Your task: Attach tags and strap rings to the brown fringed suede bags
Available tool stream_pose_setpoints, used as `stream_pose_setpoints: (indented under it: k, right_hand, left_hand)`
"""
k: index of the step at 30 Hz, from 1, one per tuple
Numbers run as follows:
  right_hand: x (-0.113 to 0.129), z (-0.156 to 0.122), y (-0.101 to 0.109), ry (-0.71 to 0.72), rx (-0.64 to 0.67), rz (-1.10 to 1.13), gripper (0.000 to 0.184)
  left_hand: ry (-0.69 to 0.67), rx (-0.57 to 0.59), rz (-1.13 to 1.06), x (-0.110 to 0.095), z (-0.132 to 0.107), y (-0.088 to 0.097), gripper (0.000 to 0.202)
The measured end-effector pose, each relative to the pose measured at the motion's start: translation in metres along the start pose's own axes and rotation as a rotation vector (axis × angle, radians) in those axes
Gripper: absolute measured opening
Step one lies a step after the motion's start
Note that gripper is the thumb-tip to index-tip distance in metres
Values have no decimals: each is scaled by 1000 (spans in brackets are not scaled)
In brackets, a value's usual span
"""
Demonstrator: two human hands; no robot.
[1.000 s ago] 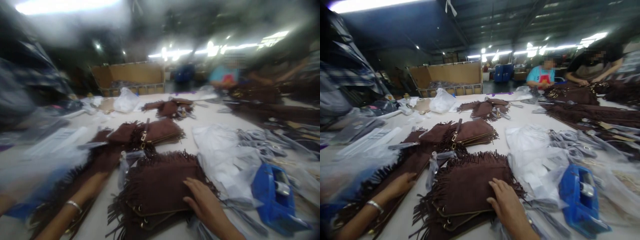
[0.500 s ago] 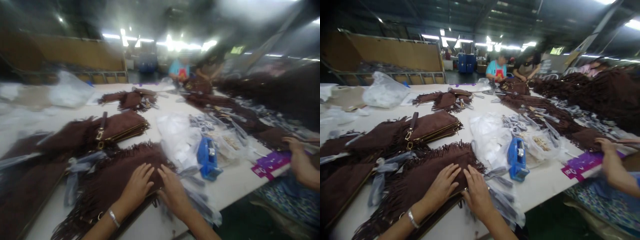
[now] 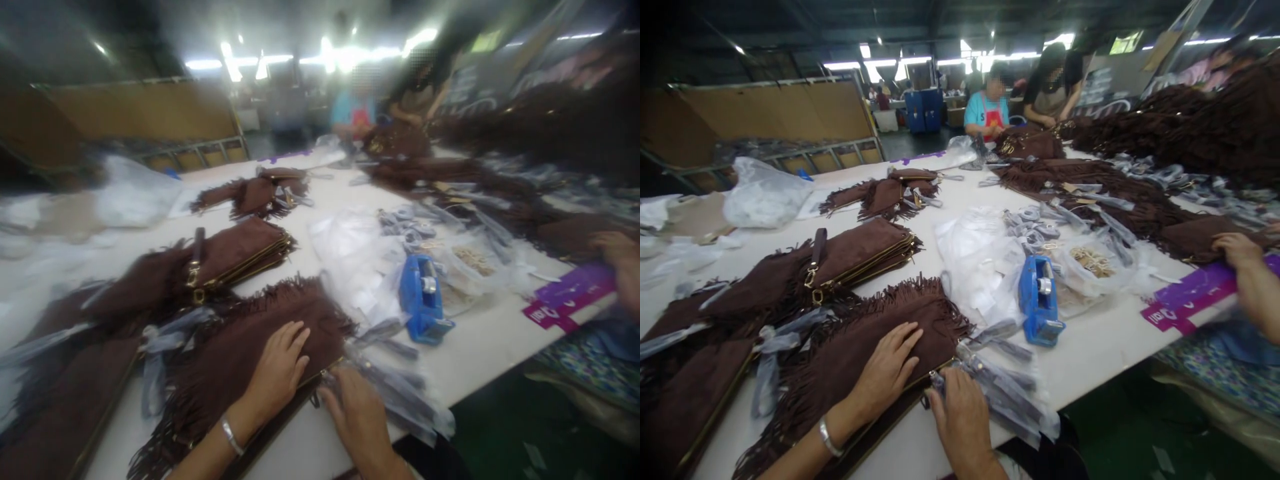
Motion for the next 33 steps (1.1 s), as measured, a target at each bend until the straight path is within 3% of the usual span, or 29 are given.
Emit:
stream_pose_setpoints:
  k: [3, 7, 10, 14, 16, 18, 20, 22, 25, 27, 30, 33]
  right_hand:
    - [2, 3, 2, -15, -8, -29, 10]
    - [11, 5, -1, -63, 86, 9, 3]
    - [35, -8, -25, -54, 149, 34, 10]
    - [78, -35, -76, 80, 264, -16, 27]
    - [87, -42, -87, 150, 329, 27, 32]
    - [84, -40, -79, 227, 378, 112, 33]
    - [66, -29, -53, 260, 379, 178, 26]
    - [37, -8, -18, 212, 272, 176, 17]
    - [5, 23, 22, 180, 73, 66, 30]
    - [4, 36, 27, 258, 55, -6, 34]
    - [13, 52, 16, 342, 101, -53, 19]
    - [17, 69, 8, 337, 77, -81, 12]
  left_hand:
    - [-19, 22, -26, -6, 11, 0, 43]
    - [24, 47, -63, -1, 20, -4, 40]
    - [48, 80, -91, 5, 22, -11, 39]
    - [56, 105, -110, 10, 22, -15, 40]
    - [54, 112, -106, 10, 21, -14, 41]
    - [36, 129, -104, 6, 18, -8, 43]
    - [1, 146, -102, -2, 11, 0, 50]
    - [-35, 153, -76, -12, 1, 9, 64]
    - [-45, 154, 25, -19, -9, 19, 72]
    - [-51, 150, 63, -19, -9, 21, 60]
    - [-84, 160, 37, -15, -1, 21, 33]
    - [-103, 196, 75, -10, 8, 15, 26]
Point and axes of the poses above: each hand's wrist, its own z-axis towards the middle knuckle, its own y-axis out of the back of the hand, x = y × z, the point moved 9 cm from there along z, towards the middle knuckle, and after that the axes turned 10 degrees about -x, right-handed, at the moved point
